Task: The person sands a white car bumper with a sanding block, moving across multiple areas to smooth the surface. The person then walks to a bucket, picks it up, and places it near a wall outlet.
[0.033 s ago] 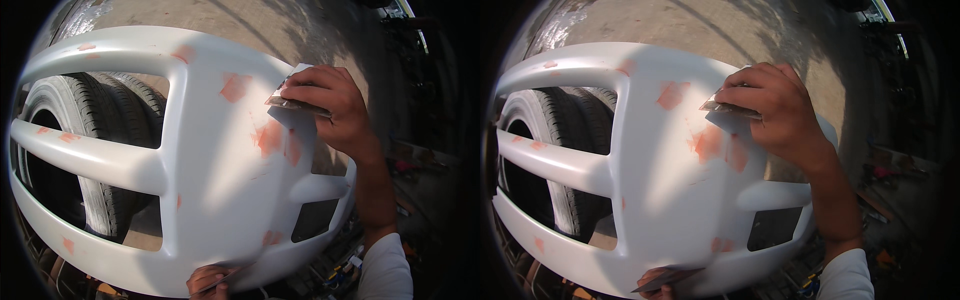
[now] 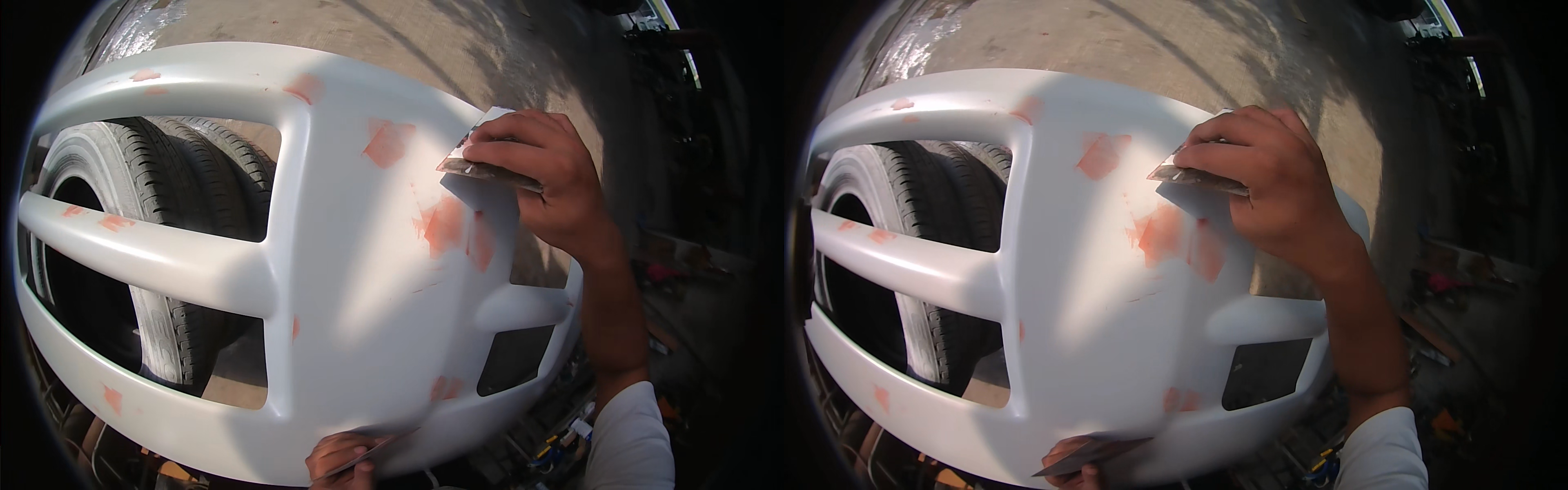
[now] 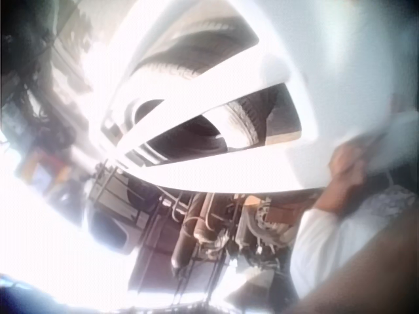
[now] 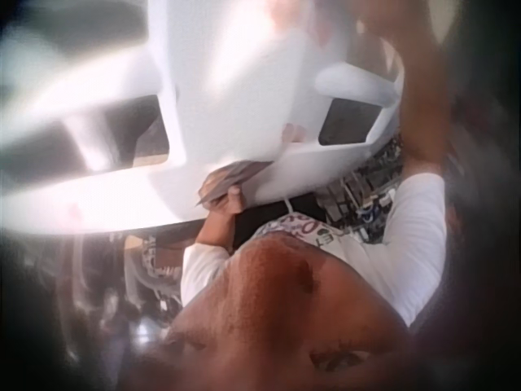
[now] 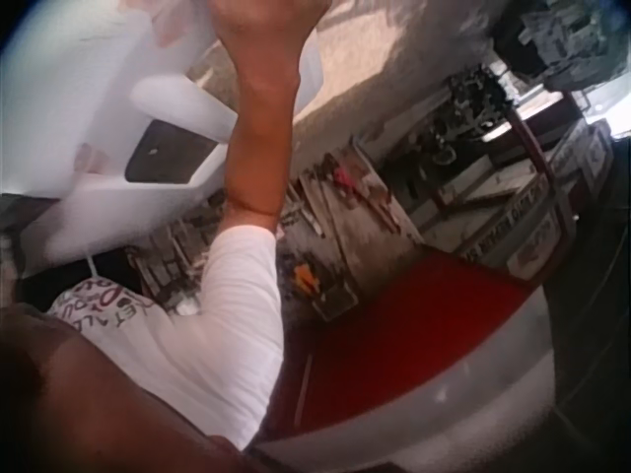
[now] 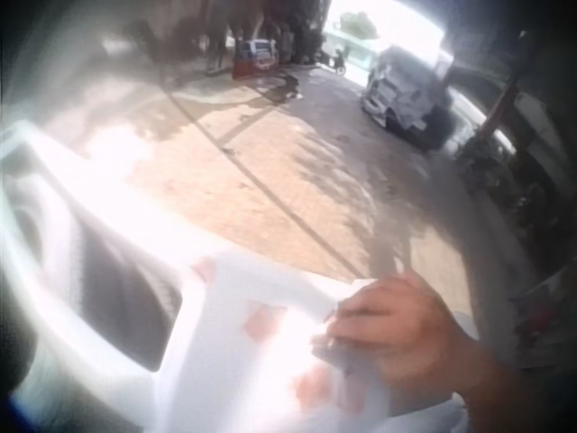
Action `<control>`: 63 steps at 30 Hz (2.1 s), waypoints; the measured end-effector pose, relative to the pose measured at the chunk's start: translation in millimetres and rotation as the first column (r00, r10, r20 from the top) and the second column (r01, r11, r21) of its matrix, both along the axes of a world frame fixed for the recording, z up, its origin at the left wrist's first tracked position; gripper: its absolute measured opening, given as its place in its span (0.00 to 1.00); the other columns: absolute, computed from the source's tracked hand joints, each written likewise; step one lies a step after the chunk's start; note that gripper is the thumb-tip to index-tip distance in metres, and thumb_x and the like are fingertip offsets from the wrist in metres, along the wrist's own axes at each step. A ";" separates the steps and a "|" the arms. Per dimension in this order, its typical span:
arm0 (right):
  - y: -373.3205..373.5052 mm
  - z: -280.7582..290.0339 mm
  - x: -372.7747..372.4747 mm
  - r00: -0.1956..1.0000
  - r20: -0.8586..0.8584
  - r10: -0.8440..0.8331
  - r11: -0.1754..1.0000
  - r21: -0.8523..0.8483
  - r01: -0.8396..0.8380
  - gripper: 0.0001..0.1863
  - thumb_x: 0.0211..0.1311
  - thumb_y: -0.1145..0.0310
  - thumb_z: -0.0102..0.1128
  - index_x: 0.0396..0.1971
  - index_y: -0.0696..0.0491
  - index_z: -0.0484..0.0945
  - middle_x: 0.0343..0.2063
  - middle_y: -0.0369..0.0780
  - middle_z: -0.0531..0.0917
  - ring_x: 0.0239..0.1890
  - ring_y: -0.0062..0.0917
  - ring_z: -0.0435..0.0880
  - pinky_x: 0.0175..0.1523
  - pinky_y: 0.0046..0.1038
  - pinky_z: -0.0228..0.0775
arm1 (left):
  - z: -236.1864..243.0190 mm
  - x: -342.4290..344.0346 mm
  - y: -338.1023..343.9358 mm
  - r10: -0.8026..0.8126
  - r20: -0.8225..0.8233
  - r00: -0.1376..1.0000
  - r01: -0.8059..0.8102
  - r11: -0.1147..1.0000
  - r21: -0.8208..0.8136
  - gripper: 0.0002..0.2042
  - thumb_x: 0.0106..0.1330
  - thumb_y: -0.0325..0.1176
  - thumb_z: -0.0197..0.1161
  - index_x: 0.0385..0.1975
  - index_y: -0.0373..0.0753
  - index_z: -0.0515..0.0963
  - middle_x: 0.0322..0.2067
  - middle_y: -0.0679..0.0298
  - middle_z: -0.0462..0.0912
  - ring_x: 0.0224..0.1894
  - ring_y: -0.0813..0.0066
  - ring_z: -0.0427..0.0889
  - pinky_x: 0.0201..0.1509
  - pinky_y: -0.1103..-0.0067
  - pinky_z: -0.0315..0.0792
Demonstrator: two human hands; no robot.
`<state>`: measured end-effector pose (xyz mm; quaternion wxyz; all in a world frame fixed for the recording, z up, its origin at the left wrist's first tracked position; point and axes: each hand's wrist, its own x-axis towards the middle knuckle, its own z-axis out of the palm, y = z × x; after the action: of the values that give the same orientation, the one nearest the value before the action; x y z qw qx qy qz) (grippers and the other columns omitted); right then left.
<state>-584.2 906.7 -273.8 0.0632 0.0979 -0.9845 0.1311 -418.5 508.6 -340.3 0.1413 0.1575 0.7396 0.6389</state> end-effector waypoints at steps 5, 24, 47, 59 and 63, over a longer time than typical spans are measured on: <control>-9.6 0.2 1.7 1.000 -0.012 -0.027 1.000 -0.008 0.027 0.14 0.46 0.76 0.68 0.36 0.48 0.88 0.37 0.33 0.86 0.43 0.27 0.83 0.50 0.31 0.65 | 0.7 -5.3 1.0 -0.010 0.047 0.999 0.007 0.998 0.062 0.15 0.67 0.37 0.66 0.31 0.27 0.82 0.28 0.48 0.86 0.32 0.52 0.88 0.39 0.65 0.84; 29.7 66.7 152.6 0.930 0.093 -0.356 0.931 0.125 0.344 0.19 0.48 0.86 0.57 0.40 0.54 0.85 0.41 0.40 0.87 0.47 0.33 0.84 0.56 0.32 0.66 | 0.5 31.1 2.4 0.140 0.319 0.937 -0.186 0.975 0.118 0.14 0.60 0.27 0.70 0.41 0.24 0.78 0.30 0.54 0.86 0.29 0.70 0.85 0.37 0.78 0.78; 33.8 82.1 797.0 0.818 0.405 -0.408 0.892 -0.015 0.452 0.26 0.47 0.85 0.57 0.49 0.48 0.80 0.53 0.41 0.74 0.61 0.41 0.72 0.65 0.48 0.62 | 101.5 504.1 252.1 -0.083 0.740 0.667 -0.191 0.941 0.278 0.19 0.72 0.29 0.61 0.59 0.30 0.68 0.51 0.54 0.80 0.50 0.69 0.81 0.58 0.74 0.74; 32.9 30.8 904.6 0.829 0.496 -0.256 0.745 -0.446 0.497 0.23 0.48 0.81 0.64 0.44 0.42 0.85 0.48 0.38 0.78 0.58 0.34 0.76 0.66 0.48 0.63 | 86.3 578.8 307.3 -0.172 -0.050 0.984 0.174 0.984 0.029 0.16 0.63 0.19 0.66 0.51 0.26 0.77 0.40 0.46 0.87 0.36 0.60 0.90 0.36 0.78 0.81; 25.7 25.9 901.2 0.892 0.152 -0.426 0.567 -0.724 0.394 0.19 0.56 0.80 0.65 0.45 0.43 0.79 0.50 0.42 0.72 0.62 0.44 0.71 0.68 0.51 0.63 | 51.2 603.6 313.8 0.067 0.691 0.720 -0.182 0.979 0.094 0.15 0.71 0.31 0.64 0.51 0.27 0.75 0.43 0.56 0.85 0.42 0.74 0.84 0.47 0.79 0.77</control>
<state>317.0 932.4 -247.9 0.1454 -0.1642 -0.8396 0.4969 185.2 822.5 -289.1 0.3474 -0.1286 0.5922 0.7155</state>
